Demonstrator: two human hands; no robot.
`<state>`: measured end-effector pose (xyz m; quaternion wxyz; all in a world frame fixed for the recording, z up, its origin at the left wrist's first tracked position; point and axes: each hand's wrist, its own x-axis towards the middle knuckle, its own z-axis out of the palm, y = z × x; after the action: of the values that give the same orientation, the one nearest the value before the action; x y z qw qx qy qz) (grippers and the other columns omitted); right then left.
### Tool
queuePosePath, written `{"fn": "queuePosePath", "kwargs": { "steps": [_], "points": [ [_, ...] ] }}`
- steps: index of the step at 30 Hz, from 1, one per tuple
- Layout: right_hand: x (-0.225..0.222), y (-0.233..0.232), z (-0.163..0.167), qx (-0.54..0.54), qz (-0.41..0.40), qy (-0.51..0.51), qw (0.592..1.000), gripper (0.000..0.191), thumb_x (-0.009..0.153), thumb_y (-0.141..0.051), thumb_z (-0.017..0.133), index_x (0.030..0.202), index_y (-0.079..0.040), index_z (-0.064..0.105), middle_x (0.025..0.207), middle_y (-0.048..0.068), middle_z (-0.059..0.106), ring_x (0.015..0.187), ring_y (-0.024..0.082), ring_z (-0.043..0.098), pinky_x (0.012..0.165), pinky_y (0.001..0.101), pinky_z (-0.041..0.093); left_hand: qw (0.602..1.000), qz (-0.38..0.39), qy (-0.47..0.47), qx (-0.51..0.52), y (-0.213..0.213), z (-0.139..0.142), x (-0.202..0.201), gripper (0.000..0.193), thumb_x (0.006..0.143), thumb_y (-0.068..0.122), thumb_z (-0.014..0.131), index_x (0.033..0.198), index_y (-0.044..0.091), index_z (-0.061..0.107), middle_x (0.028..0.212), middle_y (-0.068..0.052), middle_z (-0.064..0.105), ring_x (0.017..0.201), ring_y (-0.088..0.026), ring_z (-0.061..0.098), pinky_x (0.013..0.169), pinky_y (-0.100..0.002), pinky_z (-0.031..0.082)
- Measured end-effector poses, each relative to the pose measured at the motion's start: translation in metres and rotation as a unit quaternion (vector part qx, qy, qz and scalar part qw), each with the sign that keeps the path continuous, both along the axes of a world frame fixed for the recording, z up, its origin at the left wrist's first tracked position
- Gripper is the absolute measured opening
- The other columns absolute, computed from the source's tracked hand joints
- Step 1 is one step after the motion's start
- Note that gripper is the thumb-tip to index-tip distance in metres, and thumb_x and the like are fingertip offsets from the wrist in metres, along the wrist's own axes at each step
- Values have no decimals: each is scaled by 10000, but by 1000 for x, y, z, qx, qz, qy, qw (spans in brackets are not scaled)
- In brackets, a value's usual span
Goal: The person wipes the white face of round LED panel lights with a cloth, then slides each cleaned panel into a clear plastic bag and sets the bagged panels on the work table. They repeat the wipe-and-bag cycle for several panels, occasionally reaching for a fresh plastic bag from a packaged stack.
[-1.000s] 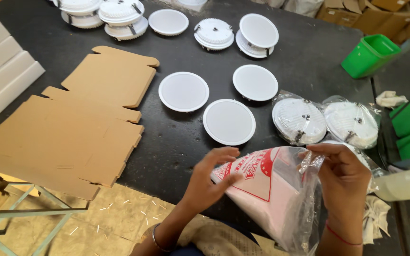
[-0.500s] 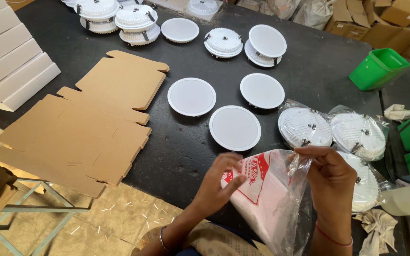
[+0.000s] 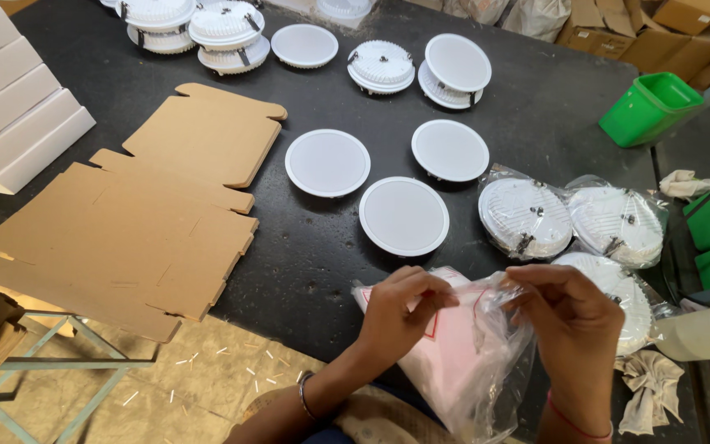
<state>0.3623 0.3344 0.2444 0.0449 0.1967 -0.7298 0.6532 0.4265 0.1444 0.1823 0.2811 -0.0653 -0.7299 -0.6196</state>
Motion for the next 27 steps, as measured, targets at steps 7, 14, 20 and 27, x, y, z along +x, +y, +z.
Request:
{"fn": "queuePosePath", "kwargs": {
  "steps": [7, 14, 20, 27],
  "points": [
    [-2, 0, 1, 11, -12, 7, 1000, 236, 915, 137, 643, 1115, 42, 722, 879, 83, 728, 736, 106, 673, 620, 224, 516, 992, 57, 57, -92, -6, 3, 3, 242, 851, -94, 607, 1038, 30, 696, 879, -49, 727, 810, -248, 668, 769, -347, 480],
    [15, 47, -6, 63, -108, 10, 992, 328, 909, 133, 547, 1167, 65, 737, 897, 134, 720, 713, 136, 634, 643, 241, 490, 991, 1, 91, -95, -6, 19, 9, 268, 937, 93, 731, 1198, 61, 676, 1054, -61, 749, 925, -246, 695, 852, -371, 491],
    [19, 156, -18, 77, -189, 43, 978, 220, 1019, 25, 558, 1190, 48, 695, 941, 144, 715, 761, 143, 667, 714, 251, 532, 997, -32, -69, 26, 0, 16, -6, 302, 965, 167, 694, 1250, 73, 656, 1081, -41, 754, 929, -171, 743, 858, -325, 560],
    [17, 229, -42, 149, -162, 15, 975, 214, 1104, -88, 552, 1244, 27, 665, 994, 165, 708, 807, 166, 688, 766, 271, 551, 999, -25, -4, 28, 10, -11, -24, 464, 1057, 375, 588, 1420, 90, 542, 1470, -128, 542, 1307, -264, 548, 1092, -413, 425]
  ]
}}
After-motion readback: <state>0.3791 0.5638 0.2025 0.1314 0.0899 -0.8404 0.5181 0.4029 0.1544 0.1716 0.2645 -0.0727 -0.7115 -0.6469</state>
